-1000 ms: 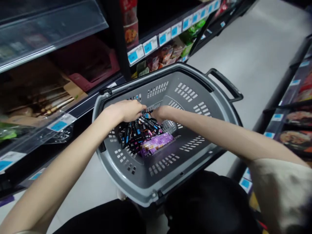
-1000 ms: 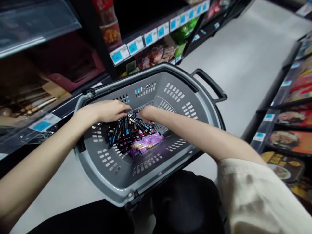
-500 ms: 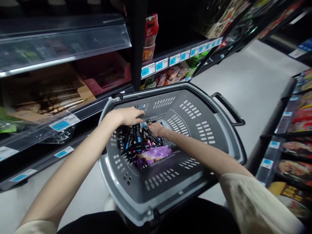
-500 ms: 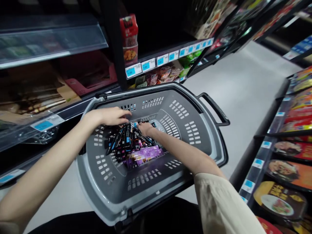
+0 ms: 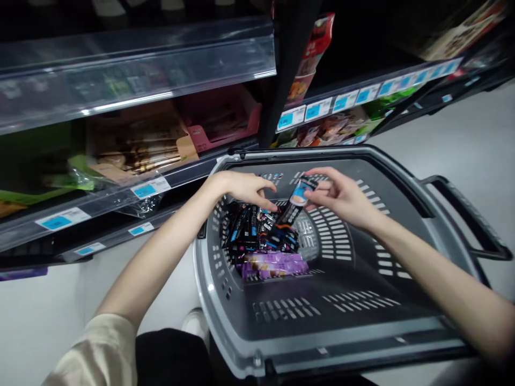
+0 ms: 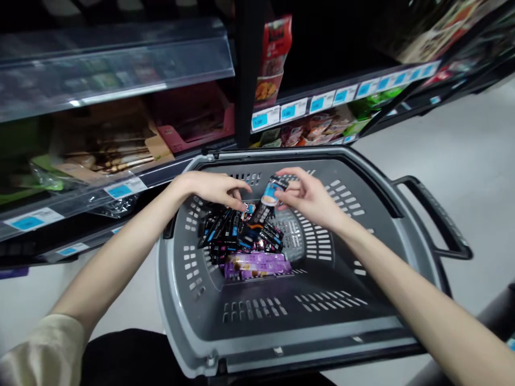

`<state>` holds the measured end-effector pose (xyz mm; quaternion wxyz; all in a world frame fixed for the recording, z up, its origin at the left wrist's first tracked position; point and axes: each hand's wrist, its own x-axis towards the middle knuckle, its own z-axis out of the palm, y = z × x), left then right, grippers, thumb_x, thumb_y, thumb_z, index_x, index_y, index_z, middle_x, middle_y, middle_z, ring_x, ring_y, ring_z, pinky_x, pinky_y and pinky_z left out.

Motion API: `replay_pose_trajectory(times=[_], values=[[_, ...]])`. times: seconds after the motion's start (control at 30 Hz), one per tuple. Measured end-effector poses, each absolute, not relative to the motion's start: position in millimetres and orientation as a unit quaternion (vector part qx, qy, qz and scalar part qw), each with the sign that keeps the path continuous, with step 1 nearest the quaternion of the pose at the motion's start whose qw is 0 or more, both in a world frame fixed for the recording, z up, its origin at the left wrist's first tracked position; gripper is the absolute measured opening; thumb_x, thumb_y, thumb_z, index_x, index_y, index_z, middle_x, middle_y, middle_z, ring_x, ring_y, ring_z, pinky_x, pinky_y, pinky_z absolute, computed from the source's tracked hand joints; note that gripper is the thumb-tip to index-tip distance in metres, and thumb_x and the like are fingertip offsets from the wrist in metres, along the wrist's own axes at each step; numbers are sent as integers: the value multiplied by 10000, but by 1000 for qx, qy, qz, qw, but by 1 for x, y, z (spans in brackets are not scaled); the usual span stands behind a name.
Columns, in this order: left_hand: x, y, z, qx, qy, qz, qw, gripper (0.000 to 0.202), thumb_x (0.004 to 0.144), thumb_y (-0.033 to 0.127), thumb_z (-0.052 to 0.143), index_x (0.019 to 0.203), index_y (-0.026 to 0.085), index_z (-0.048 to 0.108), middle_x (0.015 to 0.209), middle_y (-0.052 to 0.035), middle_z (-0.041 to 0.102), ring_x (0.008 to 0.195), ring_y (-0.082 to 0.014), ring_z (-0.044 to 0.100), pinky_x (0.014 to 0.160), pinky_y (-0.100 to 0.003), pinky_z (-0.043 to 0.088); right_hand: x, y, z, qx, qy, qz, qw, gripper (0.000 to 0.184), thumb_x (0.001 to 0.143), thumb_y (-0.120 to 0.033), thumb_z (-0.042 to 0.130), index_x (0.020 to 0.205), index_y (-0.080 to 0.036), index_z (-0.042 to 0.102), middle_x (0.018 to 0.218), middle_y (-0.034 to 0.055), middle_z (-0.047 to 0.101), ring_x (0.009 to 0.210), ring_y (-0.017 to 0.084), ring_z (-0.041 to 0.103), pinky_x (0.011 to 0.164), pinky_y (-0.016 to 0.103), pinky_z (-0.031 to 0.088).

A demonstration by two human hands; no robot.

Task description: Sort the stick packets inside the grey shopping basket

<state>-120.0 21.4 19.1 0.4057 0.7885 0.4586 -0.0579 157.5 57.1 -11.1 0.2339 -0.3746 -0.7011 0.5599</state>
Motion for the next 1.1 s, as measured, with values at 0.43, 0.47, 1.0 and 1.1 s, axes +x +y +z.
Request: replay_pose_trajectory(times=[0.43,0.47,1.0,1.1], values=[[-113,26,22,626,502,412,432,349,852,373,769,1080,133,658,842,-71,757,799,-183,756,742,-323,635,166,30,-34,-405,-570,692,180,435,646,-295,952,971,-177,687,863,14,787,771,153,745,758,314,633],[-112,25,22,634,496,405,433,327,836,361,783,1034,126,671,848,-77,757,816,-184,754,761,-323,635,161,23,-37,-391,-565,709,162,404,673,-299,936,977,-172,703,885,22,790,789,152,745,755,312,635],[-91,15,30,644,424,432,468,372,741,401,874,898,129,675,761,-33,724,641,-133,708,636,-254,599,141,-9,-34,-303,-666,650,205,453,879,-404,778,1240,-192,604,1216,92,755,1165,252,720,1059,453,581],[-93,15,29,649,426,423,468,335,735,361,874,875,133,673,734,-30,726,613,-122,699,629,-242,584,141,-10,-29,-305,-680,630,219,363,979,-500,653,1185,-202,673,1185,63,764,1137,247,713,1047,456,581]])
